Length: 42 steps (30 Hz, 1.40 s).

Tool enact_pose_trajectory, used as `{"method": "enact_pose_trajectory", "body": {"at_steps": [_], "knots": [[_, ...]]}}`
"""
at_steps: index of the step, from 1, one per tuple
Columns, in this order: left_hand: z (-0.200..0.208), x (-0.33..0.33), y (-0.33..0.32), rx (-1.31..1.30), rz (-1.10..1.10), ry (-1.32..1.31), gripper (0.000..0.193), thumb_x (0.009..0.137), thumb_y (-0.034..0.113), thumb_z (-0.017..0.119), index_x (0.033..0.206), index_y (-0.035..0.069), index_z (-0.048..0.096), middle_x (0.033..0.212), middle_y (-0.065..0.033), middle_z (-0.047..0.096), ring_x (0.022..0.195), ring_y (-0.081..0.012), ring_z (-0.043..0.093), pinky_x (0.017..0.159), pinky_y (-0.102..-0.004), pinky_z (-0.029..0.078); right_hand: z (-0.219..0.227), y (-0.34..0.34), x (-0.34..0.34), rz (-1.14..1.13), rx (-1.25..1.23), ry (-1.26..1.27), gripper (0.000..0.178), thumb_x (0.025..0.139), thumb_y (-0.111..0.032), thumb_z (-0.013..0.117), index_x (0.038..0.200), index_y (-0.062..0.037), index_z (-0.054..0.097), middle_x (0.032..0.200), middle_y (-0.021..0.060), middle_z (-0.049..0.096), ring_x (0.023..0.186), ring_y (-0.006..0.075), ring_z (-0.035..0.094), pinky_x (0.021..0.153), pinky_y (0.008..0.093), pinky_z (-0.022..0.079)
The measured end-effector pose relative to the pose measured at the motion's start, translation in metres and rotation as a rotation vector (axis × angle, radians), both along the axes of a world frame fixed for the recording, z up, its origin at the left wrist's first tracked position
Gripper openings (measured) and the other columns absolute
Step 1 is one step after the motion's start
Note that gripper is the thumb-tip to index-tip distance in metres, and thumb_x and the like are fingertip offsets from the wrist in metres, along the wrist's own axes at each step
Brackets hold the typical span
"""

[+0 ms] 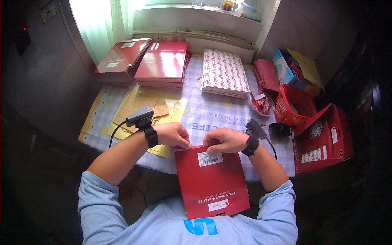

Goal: Assemble a red cardboard wallet-packaging display or box from a flat sheet.

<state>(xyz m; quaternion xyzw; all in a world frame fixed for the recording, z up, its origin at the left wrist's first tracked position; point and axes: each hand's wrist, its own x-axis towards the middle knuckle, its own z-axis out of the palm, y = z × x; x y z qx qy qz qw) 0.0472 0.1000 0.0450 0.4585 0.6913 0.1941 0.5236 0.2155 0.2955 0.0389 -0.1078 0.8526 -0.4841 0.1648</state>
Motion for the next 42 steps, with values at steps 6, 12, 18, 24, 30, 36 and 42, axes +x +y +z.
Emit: {"method": "enact_pose_trajectory", "body": {"at_steps": [6, 12, 18, 24, 30, 36, 42], "knots": [[-0.008, 0.006, -0.005, 0.058, 0.046, 0.021, 0.028, 0.086, 0.028, 0.074, 0.089, 0.001, 0.070, 0.073, 0.0007, 0.065, 0.065, -0.0080, 0.058, 0.061, -0.0250, 0.048, -0.001, -0.004, -0.001, 0.012, -0.025, 0.002, 0.021, 0.087, -0.015, 0.068, 0.103, -0.0017, 0.062, 0.086, 0.0050, 0.064, 0.080, 0.0129, 0.060, 0.072, 0.0296, 0.049], [-0.003, 0.011, -0.010, 0.104, 0.105, 0.031, 0.031, 0.086, 0.031, 0.074, 0.089, 0.001, 0.072, 0.077, 0.0005, 0.067, 0.066, -0.0079, 0.058, 0.061, -0.0243, 0.048, -0.008, -0.002, 0.004, -0.010, -0.070, 0.012, 0.019, 0.088, -0.014, 0.068, 0.102, -0.0024, 0.061, 0.085, 0.0025, 0.063, 0.079, 0.0099, 0.058, 0.071, 0.0273, 0.049], [0.002, -0.003, -0.017, -0.110, 0.128, -0.117, 0.031, 0.087, 0.034, 0.072, 0.094, 0.003, 0.072, 0.079, -0.0006, 0.068, 0.066, -0.0077, 0.060, 0.061, -0.0229, 0.049, -0.008, -0.003, 0.006, -0.018, -0.108, 0.014, 0.017, 0.090, -0.012, 0.065, 0.102, -0.0021, 0.060, 0.088, 0.0015, 0.062, 0.082, 0.0081, 0.057, 0.073, 0.0264, 0.049], [-0.004, 0.007, -0.022, 0.023, 0.137, -0.068, 0.031, 0.087, 0.032, 0.071, 0.092, 0.001, 0.072, 0.078, -0.0031, 0.069, 0.069, -0.0093, 0.064, 0.064, -0.0247, 0.052, -0.010, -0.002, 0.005, -0.005, -0.111, 0.029, 0.016, 0.091, -0.012, 0.065, 0.102, -0.0021, 0.059, 0.087, 0.0014, 0.061, 0.081, 0.0084, 0.057, 0.073, 0.0262, 0.048], [0.024, 0.028, -0.040, 0.200, 0.131, 0.077, 0.025, 0.086, 0.019, 0.063, 0.100, 0.000, 0.072, 0.084, -0.0118, 0.070, 0.075, -0.0167, 0.067, 0.073, -0.0292, 0.053, -0.009, -0.001, 0.007, -0.026, -0.095, 0.038, 0.019, 0.088, -0.014, 0.066, 0.102, -0.0027, 0.061, 0.091, 0.0080, 0.065, 0.086, 0.0171, 0.061, 0.077, 0.0323, 0.050], [0.016, 0.046, -0.058, 0.479, 0.135, 0.176, 0.026, 0.087, 0.016, 0.060, 0.104, 0.001, 0.072, 0.090, -0.0154, 0.065, 0.084, -0.0233, 0.065, 0.078, -0.0340, 0.052, -0.008, -0.002, 0.007, -0.047, -0.106, 0.018, 0.017, 0.089, -0.015, 0.066, 0.100, -0.0025, 0.061, 0.087, 0.0051, 0.064, 0.082, 0.0132, 0.059, 0.074, 0.0296, 0.049], [-0.001, 0.075, -0.070, 0.603, 0.336, 0.169, 0.030, 0.088, 0.014, 0.069, 0.114, 0.001, 0.067, 0.095, -0.0134, 0.065, 0.083, -0.0197, 0.065, 0.071, -0.0281, 0.055, -0.006, -0.003, 0.009, -0.063, -0.111, 0.025, 0.016, 0.090, -0.014, 0.067, 0.099, -0.0023, 0.062, 0.085, 0.0023, 0.063, 0.079, 0.0097, 0.058, 0.071, 0.0271, 0.049]]}}
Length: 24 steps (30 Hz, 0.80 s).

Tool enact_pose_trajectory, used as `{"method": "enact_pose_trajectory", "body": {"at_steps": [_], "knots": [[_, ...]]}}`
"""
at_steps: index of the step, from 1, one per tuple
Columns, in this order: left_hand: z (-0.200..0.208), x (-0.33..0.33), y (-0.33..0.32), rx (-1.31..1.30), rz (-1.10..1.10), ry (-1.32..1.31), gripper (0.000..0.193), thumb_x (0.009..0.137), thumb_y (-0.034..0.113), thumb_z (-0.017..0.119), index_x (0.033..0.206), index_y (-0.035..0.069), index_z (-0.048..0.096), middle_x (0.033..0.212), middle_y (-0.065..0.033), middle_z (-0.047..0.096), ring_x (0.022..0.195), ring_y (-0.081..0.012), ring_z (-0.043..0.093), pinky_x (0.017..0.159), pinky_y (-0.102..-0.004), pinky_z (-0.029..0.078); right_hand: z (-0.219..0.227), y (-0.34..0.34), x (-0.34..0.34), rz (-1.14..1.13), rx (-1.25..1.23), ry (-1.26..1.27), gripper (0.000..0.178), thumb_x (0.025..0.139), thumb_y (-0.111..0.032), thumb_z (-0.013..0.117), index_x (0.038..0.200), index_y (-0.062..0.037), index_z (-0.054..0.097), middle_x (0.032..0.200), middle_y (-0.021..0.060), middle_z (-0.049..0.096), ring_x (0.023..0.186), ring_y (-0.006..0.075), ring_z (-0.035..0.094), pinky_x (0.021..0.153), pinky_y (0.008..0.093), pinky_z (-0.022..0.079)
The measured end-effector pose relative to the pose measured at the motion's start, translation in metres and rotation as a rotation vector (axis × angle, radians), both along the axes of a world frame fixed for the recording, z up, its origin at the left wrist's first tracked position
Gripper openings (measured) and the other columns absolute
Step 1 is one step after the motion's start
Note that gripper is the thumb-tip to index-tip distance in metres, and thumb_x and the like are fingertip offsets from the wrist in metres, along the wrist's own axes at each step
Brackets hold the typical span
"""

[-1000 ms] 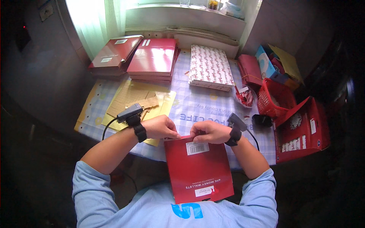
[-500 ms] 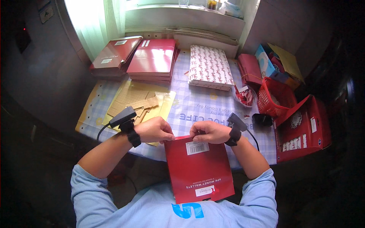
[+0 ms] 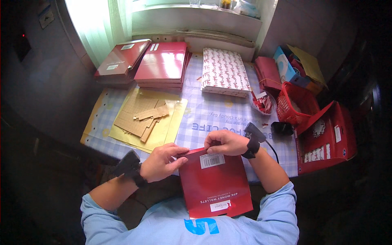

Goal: Assemble a red cardboard wallet-packaging display or box from a flat sheet.

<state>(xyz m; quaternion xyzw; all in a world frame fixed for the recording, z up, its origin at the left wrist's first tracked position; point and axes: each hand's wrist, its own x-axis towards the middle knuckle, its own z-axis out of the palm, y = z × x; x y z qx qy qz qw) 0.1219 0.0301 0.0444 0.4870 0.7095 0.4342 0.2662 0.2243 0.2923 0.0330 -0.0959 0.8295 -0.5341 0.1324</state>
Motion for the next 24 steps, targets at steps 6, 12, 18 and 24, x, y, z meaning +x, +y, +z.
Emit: {"method": "enact_pose_trajectory", "body": {"at_steps": [6, 12, 18, 24], "knots": [[-0.012, 0.008, -0.002, 0.060, 0.112, 0.040, 0.027, 0.088, 0.009, 0.067, 0.114, 0.001, 0.067, 0.096, -0.0120, 0.066, 0.081, -0.0170, 0.066, 0.072, -0.0265, 0.054, -0.001, 0.001, -0.001, -0.009, -0.018, -0.017, 0.015, 0.089, -0.014, 0.067, 0.098, -0.0024, 0.063, 0.085, 0.0032, 0.064, 0.079, 0.0107, 0.059, 0.072, 0.0278, 0.049], [-0.020, -0.002, 0.000, 0.086, 0.162, -0.164, 0.026, 0.092, 0.014, 0.064, 0.111, -0.003, 0.067, 0.094, -0.0113, 0.070, 0.082, -0.0165, 0.067, 0.077, -0.0287, 0.054, -0.002, 0.003, 0.000, -0.030, 0.000, -0.013, 0.017, 0.088, -0.014, 0.068, 0.098, -0.0017, 0.063, 0.085, 0.0054, 0.065, 0.080, 0.0130, 0.060, 0.073, 0.0298, 0.050], [0.001, -0.044, 0.015, -0.275, 0.013, -0.653, 0.024, 0.091, 0.013, 0.067, 0.107, -0.005, 0.068, 0.093, -0.0080, 0.071, 0.084, -0.0118, 0.067, 0.078, -0.0266, 0.054, -0.001, 0.003, -0.001, -0.011, 0.005, 0.000, 0.016, 0.089, -0.015, 0.068, 0.098, -0.0024, 0.063, 0.086, 0.0038, 0.064, 0.081, 0.0111, 0.058, 0.073, 0.0281, 0.049], [0.019, -0.049, 0.030, -0.391, -0.089, -0.375, 0.020, 0.087, 0.010, 0.068, 0.100, -0.005, 0.070, 0.087, -0.0083, 0.071, 0.080, -0.0118, 0.067, 0.074, -0.0256, 0.054, 0.000, 0.001, 0.000, -0.025, 0.003, -0.001, 0.017, 0.087, -0.014, 0.068, 0.098, -0.0017, 0.063, 0.085, 0.0064, 0.066, 0.080, 0.0134, 0.061, 0.073, 0.0299, 0.050]]}}
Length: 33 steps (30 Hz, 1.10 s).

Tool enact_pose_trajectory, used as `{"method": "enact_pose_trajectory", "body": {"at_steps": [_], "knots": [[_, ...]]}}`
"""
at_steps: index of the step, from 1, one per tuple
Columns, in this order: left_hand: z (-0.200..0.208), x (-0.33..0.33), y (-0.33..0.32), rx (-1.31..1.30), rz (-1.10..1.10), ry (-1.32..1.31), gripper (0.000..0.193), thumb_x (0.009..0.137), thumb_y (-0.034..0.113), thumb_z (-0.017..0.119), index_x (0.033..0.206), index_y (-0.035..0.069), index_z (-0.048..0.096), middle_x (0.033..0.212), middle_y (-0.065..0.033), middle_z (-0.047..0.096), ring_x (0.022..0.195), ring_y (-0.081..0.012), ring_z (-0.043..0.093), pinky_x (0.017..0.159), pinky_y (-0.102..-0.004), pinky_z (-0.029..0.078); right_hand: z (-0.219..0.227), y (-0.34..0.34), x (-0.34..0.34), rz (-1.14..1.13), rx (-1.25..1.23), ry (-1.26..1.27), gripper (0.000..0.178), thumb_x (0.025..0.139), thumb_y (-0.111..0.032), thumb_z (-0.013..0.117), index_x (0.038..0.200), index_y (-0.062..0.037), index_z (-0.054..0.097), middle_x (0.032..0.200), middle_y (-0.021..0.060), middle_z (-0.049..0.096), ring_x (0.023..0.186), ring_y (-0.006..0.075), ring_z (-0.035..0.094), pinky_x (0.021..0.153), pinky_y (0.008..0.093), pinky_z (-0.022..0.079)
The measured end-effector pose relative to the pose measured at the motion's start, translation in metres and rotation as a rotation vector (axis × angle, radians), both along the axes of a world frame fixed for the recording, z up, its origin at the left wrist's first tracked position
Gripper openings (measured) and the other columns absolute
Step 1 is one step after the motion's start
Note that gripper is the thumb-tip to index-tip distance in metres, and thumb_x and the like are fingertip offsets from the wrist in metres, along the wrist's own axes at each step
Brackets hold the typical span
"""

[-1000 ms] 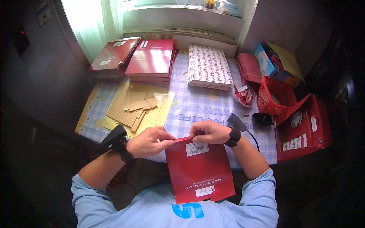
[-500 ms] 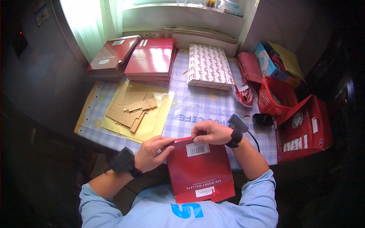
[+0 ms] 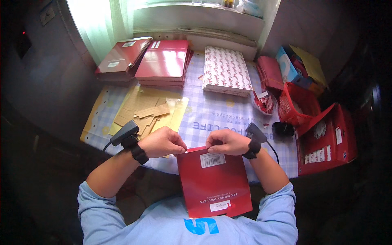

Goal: Assemble a red cardboard wallet-packaging display or box from a flat sheet.

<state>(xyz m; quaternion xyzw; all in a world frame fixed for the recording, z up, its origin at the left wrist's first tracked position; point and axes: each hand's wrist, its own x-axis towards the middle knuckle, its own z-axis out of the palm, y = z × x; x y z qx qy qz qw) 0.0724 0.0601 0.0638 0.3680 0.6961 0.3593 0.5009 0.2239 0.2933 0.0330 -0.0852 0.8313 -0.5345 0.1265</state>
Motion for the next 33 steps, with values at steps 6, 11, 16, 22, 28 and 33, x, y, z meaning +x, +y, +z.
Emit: {"method": "enact_pose_trajectory", "body": {"at_steps": [6, 11, 16, 22, 28, 33], "knots": [[0.002, 0.002, 0.001, -0.029, -0.025, 0.085, 0.019, 0.086, 0.010, 0.068, 0.098, -0.003, 0.071, 0.085, -0.0075, 0.072, 0.078, -0.0102, 0.066, 0.072, -0.0253, 0.054, -0.002, 0.000, 0.000, 0.012, -0.002, 0.008, 0.017, 0.087, -0.014, 0.068, 0.098, -0.0020, 0.063, 0.084, 0.0068, 0.066, 0.079, 0.0137, 0.061, 0.071, 0.0299, 0.050], [0.003, 0.019, -0.008, 0.023, -0.058, 0.324, 0.019, 0.086, 0.006, 0.065, 0.102, -0.003, 0.070, 0.085, -0.0078, 0.072, 0.077, -0.0100, 0.066, 0.073, -0.0259, 0.054, -0.004, -0.002, 0.000, 0.028, 0.019, 0.042, 0.016, 0.087, -0.014, 0.067, 0.098, -0.0025, 0.063, 0.083, 0.0069, 0.065, 0.078, 0.0146, 0.061, 0.071, 0.0304, 0.050], [-0.021, 0.034, -0.026, 0.274, 0.107, 0.276, 0.030, 0.090, 0.006, 0.057, 0.119, -0.004, 0.061, 0.093, -0.0145, 0.072, 0.080, -0.0148, 0.067, 0.074, -0.0280, 0.053, -0.004, -0.002, 0.000, 0.010, 0.032, 0.045, 0.017, 0.087, -0.015, 0.067, 0.097, -0.0025, 0.063, 0.083, 0.0080, 0.065, 0.077, 0.0165, 0.061, 0.070, 0.0312, 0.050], [-0.028, 0.016, -0.027, 0.157, 0.194, -0.149, 0.043, 0.092, 0.007, 0.058, 0.133, -0.005, 0.049, 0.101, -0.0103, 0.070, 0.082, -0.0073, 0.061, 0.074, -0.0239, 0.051, -0.002, -0.008, 0.000, 0.003, 0.075, 0.083, 0.015, 0.086, -0.014, 0.066, 0.095, -0.0022, 0.064, 0.082, 0.0092, 0.065, 0.076, 0.0187, 0.062, 0.070, 0.0322, 0.050], [-0.032, 0.020, -0.028, 0.226, 0.202, -0.217, 0.043, 0.092, 0.006, 0.061, 0.131, -0.006, 0.049, 0.106, -0.0125, 0.070, 0.091, -0.0107, 0.064, 0.083, -0.0254, 0.052, 0.005, -0.010, 0.004, -0.067, 0.116, 0.028, 0.016, 0.085, -0.015, 0.066, 0.094, -0.0022, 0.064, 0.082, 0.0104, 0.065, 0.075, 0.0194, 0.063, 0.068, 0.0325, 0.050], [-0.046, 0.022, -0.037, 0.259, 0.318, -0.417, 0.041, 0.093, 0.006, 0.061, 0.131, -0.004, 0.049, 0.111, -0.0142, 0.068, 0.096, -0.0155, 0.065, 0.086, -0.0295, 0.053, 0.007, -0.024, -0.004, -0.034, 0.143, 0.057, 0.017, 0.085, -0.016, 0.069, 0.094, -0.0018, 0.063, 0.082, 0.0083, 0.064, 0.076, 0.0157, 0.061, 0.068, 0.0302, 0.049]]}}
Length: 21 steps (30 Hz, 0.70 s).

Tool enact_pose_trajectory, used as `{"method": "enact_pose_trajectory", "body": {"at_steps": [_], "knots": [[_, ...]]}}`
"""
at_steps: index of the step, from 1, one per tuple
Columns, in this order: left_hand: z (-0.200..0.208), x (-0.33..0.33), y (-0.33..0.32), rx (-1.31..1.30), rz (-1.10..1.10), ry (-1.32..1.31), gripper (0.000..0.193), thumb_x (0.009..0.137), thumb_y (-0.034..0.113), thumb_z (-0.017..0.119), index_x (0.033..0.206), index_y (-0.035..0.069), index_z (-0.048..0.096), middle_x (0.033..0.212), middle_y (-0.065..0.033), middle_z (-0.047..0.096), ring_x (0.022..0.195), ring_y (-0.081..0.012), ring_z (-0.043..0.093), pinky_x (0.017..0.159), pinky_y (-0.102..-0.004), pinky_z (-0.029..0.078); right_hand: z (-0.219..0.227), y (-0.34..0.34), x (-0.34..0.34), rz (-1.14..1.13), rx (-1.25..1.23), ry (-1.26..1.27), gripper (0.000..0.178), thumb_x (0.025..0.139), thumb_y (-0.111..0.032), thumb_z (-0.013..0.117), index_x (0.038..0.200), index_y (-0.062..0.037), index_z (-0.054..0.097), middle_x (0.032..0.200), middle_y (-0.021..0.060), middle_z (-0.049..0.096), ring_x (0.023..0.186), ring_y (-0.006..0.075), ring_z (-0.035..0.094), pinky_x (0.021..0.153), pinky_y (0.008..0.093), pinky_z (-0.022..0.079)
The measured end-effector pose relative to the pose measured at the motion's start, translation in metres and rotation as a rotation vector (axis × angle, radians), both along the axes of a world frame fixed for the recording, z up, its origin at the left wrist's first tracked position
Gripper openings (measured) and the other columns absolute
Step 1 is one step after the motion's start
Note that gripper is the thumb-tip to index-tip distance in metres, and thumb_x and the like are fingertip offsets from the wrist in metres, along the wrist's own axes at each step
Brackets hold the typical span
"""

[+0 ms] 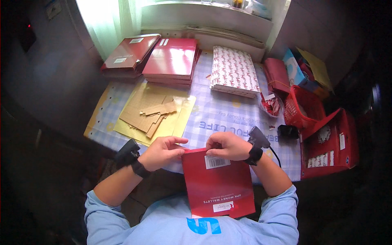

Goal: Assemble a red cardboard wallet-packaging display or box from a flat sheet.

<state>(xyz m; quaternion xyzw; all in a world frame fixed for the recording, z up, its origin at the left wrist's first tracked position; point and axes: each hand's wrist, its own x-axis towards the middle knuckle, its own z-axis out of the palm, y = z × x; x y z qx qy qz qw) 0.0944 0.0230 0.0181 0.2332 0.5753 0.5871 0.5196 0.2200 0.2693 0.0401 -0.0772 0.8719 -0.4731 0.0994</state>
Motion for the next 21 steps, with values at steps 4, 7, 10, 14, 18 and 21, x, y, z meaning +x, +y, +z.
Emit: {"method": "enact_pose_trajectory", "body": {"at_steps": [4, 7, 10, 14, 18, 21], "knots": [[0.007, -0.014, 0.002, -0.078, -0.035, -0.102, 0.040, 0.094, 0.010, 0.060, 0.131, -0.002, 0.048, 0.112, -0.0153, 0.067, 0.098, -0.0183, 0.067, 0.085, -0.0334, 0.056, -0.005, -0.011, -0.009, 0.071, 0.008, 0.090, 0.017, 0.085, -0.015, 0.069, 0.094, -0.0025, 0.064, 0.083, 0.0087, 0.064, 0.077, 0.0186, 0.061, 0.069, 0.0317, 0.049], [0.005, -0.025, 0.001, -0.131, -0.073, -0.247, 0.036, 0.093, 0.010, 0.062, 0.126, 0.000, 0.052, 0.111, -0.0135, 0.067, 0.097, -0.0194, 0.068, 0.083, -0.0323, 0.057, -0.008, -0.016, -0.015, 0.107, 0.031, 0.134, 0.016, 0.084, -0.014, 0.069, 0.094, -0.0030, 0.064, 0.084, 0.0090, 0.063, 0.078, 0.0217, 0.061, 0.070, 0.0335, 0.048], [0.003, -0.027, -0.005, -0.184, -0.021, -0.150, 0.035, 0.092, 0.009, 0.064, 0.124, -0.001, 0.053, 0.109, -0.0132, 0.067, 0.094, -0.0183, 0.068, 0.083, -0.0323, 0.058, -0.007, -0.016, -0.017, 0.114, 0.042, 0.136, 0.015, 0.084, -0.014, 0.069, 0.094, -0.0032, 0.064, 0.084, 0.0094, 0.063, 0.079, 0.0229, 0.061, 0.072, 0.0345, 0.048], [0.000, -0.011, -0.017, -0.122, 0.045, -0.042, 0.027, 0.089, 0.010, 0.067, 0.112, -0.002, 0.059, 0.099, -0.0091, 0.069, 0.086, -0.0139, 0.067, 0.078, -0.0290, 0.056, -0.009, -0.014, -0.014, 0.098, 0.021, 0.107, 0.016, 0.084, -0.014, 0.069, 0.094, -0.0033, 0.064, 0.084, 0.0096, 0.063, 0.080, 0.0228, 0.061, 0.073, 0.0341, 0.048], [0.003, 0.003, -0.017, -0.105, 0.057, 0.230, 0.014, 0.087, 0.009, 0.069, 0.096, -0.002, 0.067, 0.087, -0.0042, 0.069, 0.079, -0.0075, 0.062, 0.069, -0.0221, 0.052, -0.006, -0.014, -0.015, 0.077, -0.016, 0.037, 0.016, 0.084, -0.015, 0.069, 0.095, -0.0034, 0.065, 0.085, 0.0096, 0.063, 0.081, 0.0229, 0.061, 0.073, 0.0340, 0.048], [-0.001, 0.007, -0.017, -0.069, 0.093, 0.190, 0.016, 0.087, 0.008, 0.068, 0.099, -0.002, 0.067, 0.088, -0.0048, 0.069, 0.079, -0.0077, 0.062, 0.070, -0.0224, 0.052, -0.006, -0.014, -0.014, 0.073, -0.023, 0.026, 0.016, 0.085, -0.014, 0.069, 0.096, -0.0035, 0.065, 0.085, 0.0094, 0.064, 0.081, 0.0226, 0.061, 0.073, 0.0336, 0.048]]}}
